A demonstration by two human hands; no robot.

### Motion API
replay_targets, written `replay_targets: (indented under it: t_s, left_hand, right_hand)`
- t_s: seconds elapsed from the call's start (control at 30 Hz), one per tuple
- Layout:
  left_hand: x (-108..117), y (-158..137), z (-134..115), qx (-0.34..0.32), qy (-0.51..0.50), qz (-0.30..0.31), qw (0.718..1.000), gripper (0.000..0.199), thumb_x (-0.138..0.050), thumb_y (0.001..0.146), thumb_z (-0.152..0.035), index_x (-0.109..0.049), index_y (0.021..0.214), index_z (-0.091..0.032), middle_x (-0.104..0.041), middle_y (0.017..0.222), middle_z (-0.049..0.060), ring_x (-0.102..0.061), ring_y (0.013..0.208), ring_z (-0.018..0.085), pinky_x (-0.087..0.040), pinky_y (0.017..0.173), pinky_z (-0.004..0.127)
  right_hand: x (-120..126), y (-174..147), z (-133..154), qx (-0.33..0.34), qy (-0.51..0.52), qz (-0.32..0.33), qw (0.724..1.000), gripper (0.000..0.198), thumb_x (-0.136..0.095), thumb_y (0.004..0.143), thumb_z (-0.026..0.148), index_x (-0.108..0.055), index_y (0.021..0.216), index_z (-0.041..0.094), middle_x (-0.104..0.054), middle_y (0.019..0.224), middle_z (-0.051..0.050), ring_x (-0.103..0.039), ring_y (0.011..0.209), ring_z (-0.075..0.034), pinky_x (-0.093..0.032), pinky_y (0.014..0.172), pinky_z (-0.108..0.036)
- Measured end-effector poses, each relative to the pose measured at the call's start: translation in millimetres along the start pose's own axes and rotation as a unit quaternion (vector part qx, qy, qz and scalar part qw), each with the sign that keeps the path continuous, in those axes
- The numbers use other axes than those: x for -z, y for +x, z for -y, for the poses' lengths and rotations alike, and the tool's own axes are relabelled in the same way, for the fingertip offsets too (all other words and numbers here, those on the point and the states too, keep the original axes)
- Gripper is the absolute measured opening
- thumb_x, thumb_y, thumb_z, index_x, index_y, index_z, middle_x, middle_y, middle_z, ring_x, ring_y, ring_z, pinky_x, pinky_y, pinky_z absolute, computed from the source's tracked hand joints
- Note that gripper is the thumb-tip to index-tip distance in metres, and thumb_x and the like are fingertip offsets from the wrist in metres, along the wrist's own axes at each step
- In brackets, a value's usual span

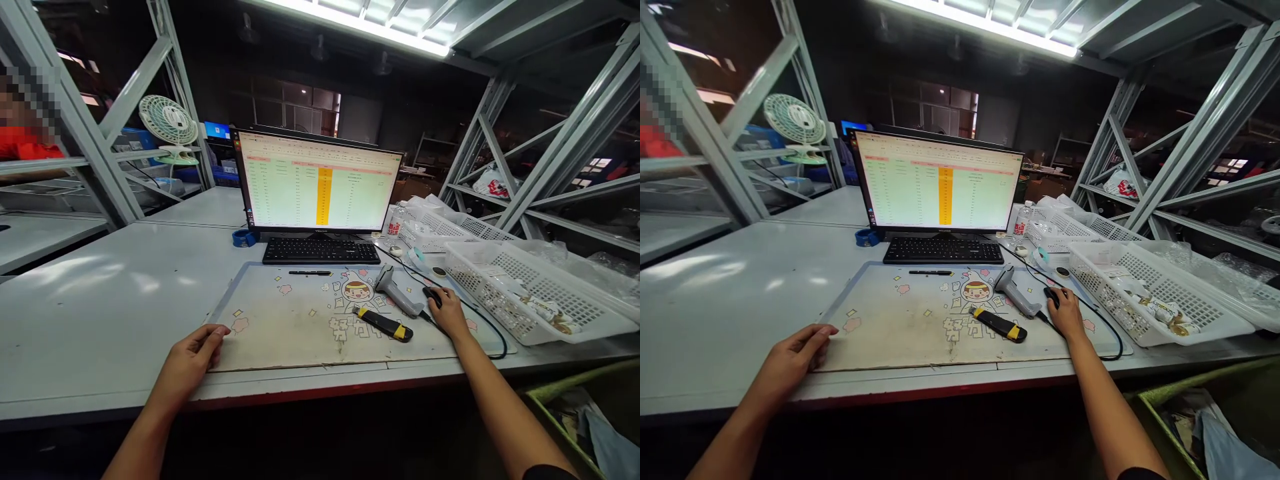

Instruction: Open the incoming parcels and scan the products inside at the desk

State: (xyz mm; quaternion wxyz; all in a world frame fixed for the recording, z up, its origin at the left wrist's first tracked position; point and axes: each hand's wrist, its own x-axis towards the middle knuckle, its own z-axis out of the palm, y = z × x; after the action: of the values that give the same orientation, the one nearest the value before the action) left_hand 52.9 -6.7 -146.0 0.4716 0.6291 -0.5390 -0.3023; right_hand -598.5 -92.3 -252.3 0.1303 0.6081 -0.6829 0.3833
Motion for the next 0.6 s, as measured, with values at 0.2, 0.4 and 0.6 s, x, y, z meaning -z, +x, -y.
replay_targets:
  t_s: [0.2,0.4,0.6]
  left_hand:
    - [-3.6,-3.2,-1.3,-0.024,-0.014,0.012,1.000,0.063,-0.067,0.081,-0.076,-0.071,0.095,-0.015,-0.050,0.061,-0.003,-0.048,0.057,0.015,-0.040,0.056,0.027]
    - [-4.3,-3.5,6.9,-0.046,-0.030,0.012,0.998,0.057,-0.063,0.088,-0.072,-0.071,0.096,-0.017,-0.048,0.062,-0.004,-0.048,0.056,0.015,-0.038,0.055,0.026]
    - [-7.9,-3.5,5.9,-0.073,-0.044,0.002,0.996,0.050,-0.064,0.089,-0.068,-0.071,0.090,-0.018,-0.047,0.061,-0.004,-0.048,0.054,0.014,-0.038,0.053,0.026]
  right_hand:
    - [-7.0,0.7,-12.3,0.039,0.036,0.001,0.999,0.047,-0.053,0.093,0.050,-0.074,0.124,0.022,-0.063,0.124,-0.016,-0.063,0.116,-0.035,-0.052,0.108,-0.056]
    - [-6.0,2.7,-16.0,0.053,0.046,0.005,0.997,0.050,-0.052,0.091,0.056,-0.076,0.120,0.023,-0.066,0.121,-0.016,-0.066,0.114,-0.037,-0.053,0.107,-0.057]
    - [11.1,7.2,10.1,0.065,0.051,0.002,0.997,0.050,-0.054,0.088,0.053,-0.078,0.119,0.022,-0.068,0.114,-0.015,-0.068,0.105,-0.033,-0.054,0.106,-0.054]
